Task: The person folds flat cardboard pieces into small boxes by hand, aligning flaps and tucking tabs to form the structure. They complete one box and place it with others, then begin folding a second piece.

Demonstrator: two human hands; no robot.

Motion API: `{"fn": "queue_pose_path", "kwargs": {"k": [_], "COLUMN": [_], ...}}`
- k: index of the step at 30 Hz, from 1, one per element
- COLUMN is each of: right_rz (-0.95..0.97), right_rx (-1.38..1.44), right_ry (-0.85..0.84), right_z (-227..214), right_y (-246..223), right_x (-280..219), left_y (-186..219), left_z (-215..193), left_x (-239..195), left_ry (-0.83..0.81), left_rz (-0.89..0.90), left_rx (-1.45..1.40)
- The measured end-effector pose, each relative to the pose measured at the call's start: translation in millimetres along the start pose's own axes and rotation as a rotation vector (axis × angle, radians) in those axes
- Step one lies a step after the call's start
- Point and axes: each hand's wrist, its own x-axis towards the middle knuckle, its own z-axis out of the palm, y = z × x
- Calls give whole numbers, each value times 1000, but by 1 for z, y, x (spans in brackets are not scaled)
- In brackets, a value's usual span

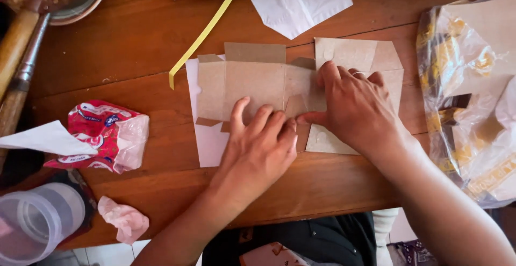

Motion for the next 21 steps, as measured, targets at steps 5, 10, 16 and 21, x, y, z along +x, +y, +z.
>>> {"fn": "queue_pose_path", "kwargs": {"k": [5,10,16,21], "right_rz": [-209,-360,-430,-589], "right_rx": [9,-19,30,-129], "right_ry": [86,88,260,526], "right_z": [0,-7,9,19], "right_y": [13,31,47,52], "right_x": [-19,-64,-83,-89], "left_y": [17,20,25,27], "left_z": [5,10,9,20], "left_x": [-1,0,10,9], "left_ry": [-109,-197,-176,-207], "left_rz": [-18,-13,127,204], "left_rx": [70,148,119,144]}}
